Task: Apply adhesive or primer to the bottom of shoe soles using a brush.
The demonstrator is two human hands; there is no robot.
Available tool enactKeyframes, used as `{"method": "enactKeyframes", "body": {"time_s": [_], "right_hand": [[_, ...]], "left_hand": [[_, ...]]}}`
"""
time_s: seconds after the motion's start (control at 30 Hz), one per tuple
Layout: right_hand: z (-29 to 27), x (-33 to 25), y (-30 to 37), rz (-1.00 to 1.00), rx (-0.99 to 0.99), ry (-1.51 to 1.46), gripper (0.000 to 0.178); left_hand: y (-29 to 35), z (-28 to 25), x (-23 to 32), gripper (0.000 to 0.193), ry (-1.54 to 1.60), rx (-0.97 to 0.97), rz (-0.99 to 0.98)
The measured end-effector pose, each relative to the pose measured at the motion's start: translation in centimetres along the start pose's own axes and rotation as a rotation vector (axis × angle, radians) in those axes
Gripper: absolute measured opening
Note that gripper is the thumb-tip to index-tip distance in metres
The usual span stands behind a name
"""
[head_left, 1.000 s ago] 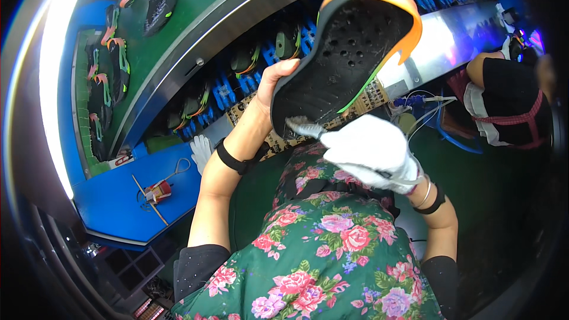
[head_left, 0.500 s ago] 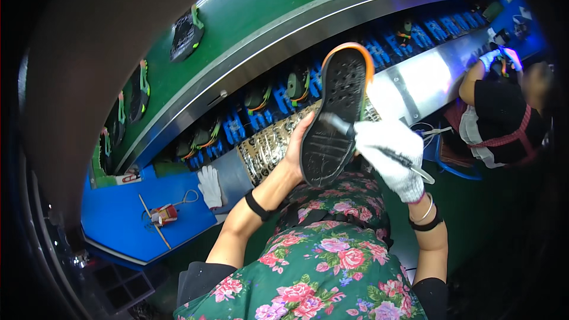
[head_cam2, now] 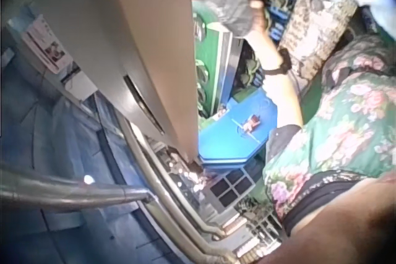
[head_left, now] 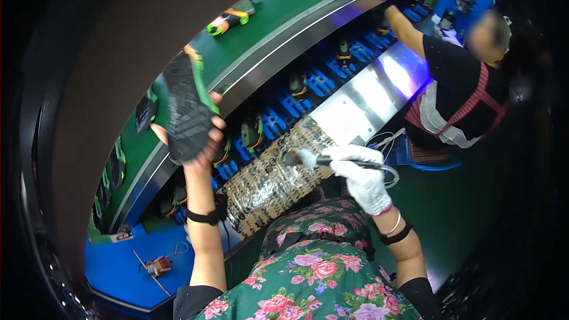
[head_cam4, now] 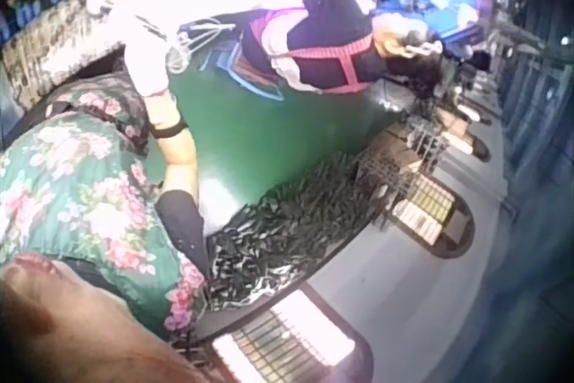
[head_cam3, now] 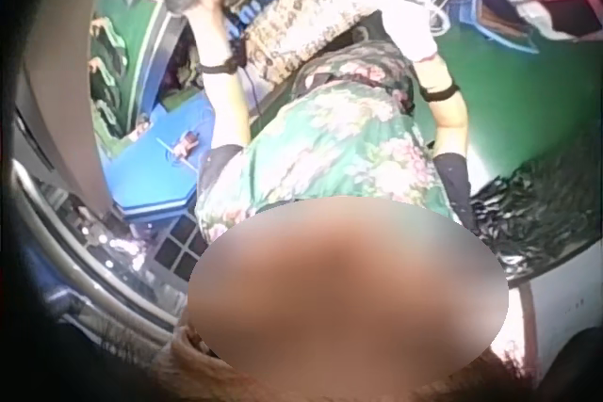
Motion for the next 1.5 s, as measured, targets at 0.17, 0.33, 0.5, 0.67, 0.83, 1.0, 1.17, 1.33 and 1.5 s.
{"method": "enactKeyframes", "body": {"time_s": [0.17,0.33,0.5,0.67,0.83,1.0,1.17,1.33,1.5], "right_hand": [[-0.8,3.5,2.3,0.031,-0.055,0.125,0.019],[-3.7,5.1,4.7,0.016,0.017,-0.008,0.021],[-7.0,4.7,7.6,-0.047,0.145,-0.310,0.021],[-10.1,4.6,9.4,-0.184,0.271,0.281,0.024],[-11.9,5.4,7.4,-0.125,0.345,-0.442,0.013],[-13.0,3.0,4.7,-0.161,0.260,-0.013,0.016],[-18.1,3.8,2.1,-0.073,0.537,-0.522,0.015],[-17.6,3.2,0.7,0.003,0.431,-0.348,0.017],[-16.9,1.8,1.7,0.015,0.369,-0.058,0.012]], "left_hand": [[-1.6,-5.3,5.0,0.098,0.336,0.388,0.488],[-4.3,-0.8,-4.1,0.083,-0.016,0.583,0.106],[-15.7,1.0,-13.8,0.063,-0.577,0.337,-0.502],[-32.8,-4.6,-19.2,0.064,-1.648,0.144,-0.586],[-46.3,-14.4,-18.5,0.085,-2.170,0.146,-0.649],[-54.9,-21.6,-6.9,0.094,-2.737,0.109,-0.254],[-57.8,-29.7,-15.5,0.065,-2.142,0.371,-0.769],[-53.9,-28.3,-11.6,0.023,-1.847,0.591,-0.467],[-46.9,-22.2,-8.2,0.014,-1.757,0.621,-0.182]]}}
Point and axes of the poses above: each hand's wrist, its own y-axis away from the middle knuckle, its own z-axis out of the palm, x = y × z, the point moved 5 cm from there along -y, towards the middle knuckle, and after that the axes turned 14 degrees about -x, right-handed, at the moved point
